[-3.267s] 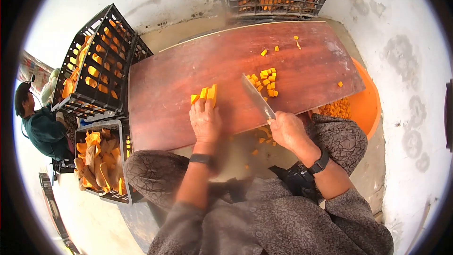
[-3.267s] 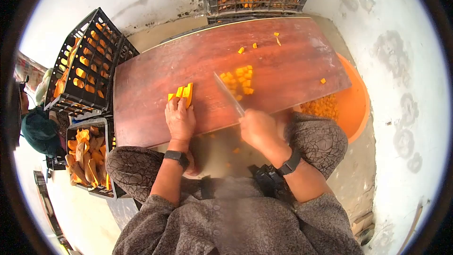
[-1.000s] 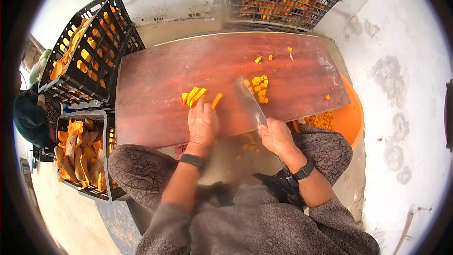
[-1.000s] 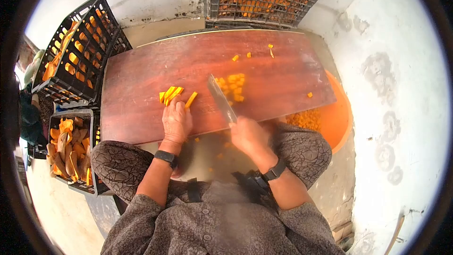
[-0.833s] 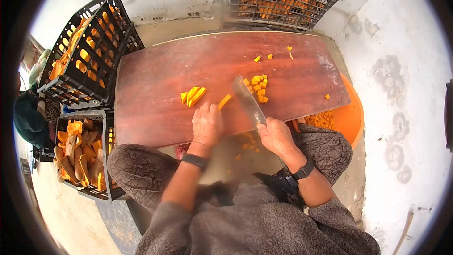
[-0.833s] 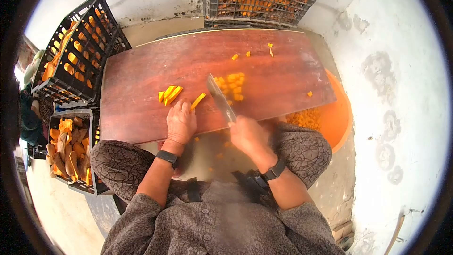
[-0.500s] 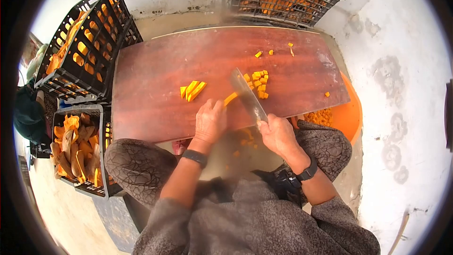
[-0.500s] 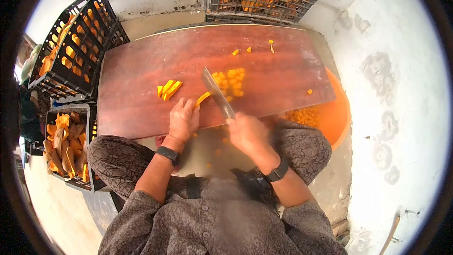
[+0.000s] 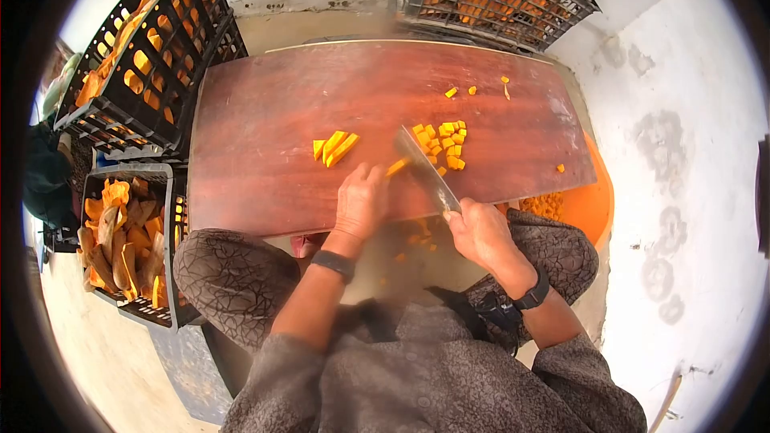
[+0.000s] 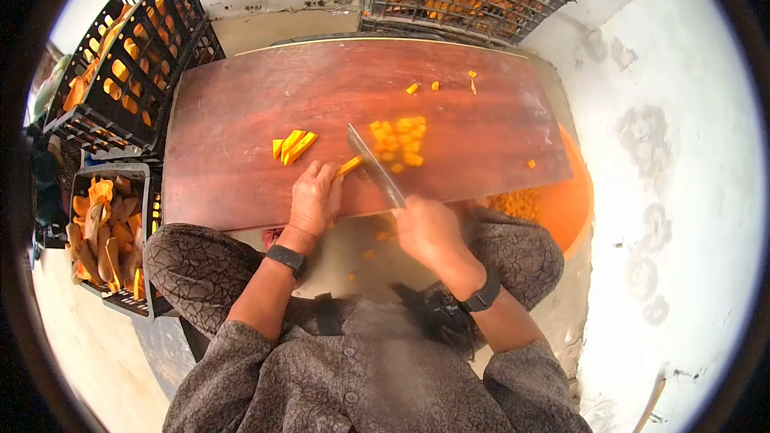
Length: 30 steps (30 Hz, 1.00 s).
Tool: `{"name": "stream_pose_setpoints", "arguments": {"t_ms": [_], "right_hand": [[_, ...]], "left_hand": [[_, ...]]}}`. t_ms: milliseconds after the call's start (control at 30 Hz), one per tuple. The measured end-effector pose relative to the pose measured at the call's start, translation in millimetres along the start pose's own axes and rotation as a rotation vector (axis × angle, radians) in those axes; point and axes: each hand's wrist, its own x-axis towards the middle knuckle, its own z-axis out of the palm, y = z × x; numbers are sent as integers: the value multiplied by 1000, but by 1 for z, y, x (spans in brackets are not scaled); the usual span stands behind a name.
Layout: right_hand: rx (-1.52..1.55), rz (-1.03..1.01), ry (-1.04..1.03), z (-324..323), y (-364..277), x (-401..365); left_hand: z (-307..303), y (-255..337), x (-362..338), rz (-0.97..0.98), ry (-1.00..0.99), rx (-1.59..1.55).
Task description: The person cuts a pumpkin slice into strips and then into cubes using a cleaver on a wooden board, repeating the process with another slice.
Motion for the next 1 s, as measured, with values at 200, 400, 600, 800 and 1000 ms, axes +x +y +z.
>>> {"name": "stream_pose_setpoints", "arguments": {"t_ms": [200,400,600,800,1000], "right_hand": [[-42,-15,-27,-3,-4,1],[-75,-55,-44,0,-8,7],[-56,51,-135,7,-21,20],[-14,-9,-6,35,-18,35],[252,95,-37,26,6,49]], "left_hand": [[1,0,0,-34,-47,-2],[3,-4,-1,-12,-56,-33],[5,-4,1,8,-15,-139],[3,-5,-2,17,-55,-90],[0,2,-1,51,-27,-108]]}}
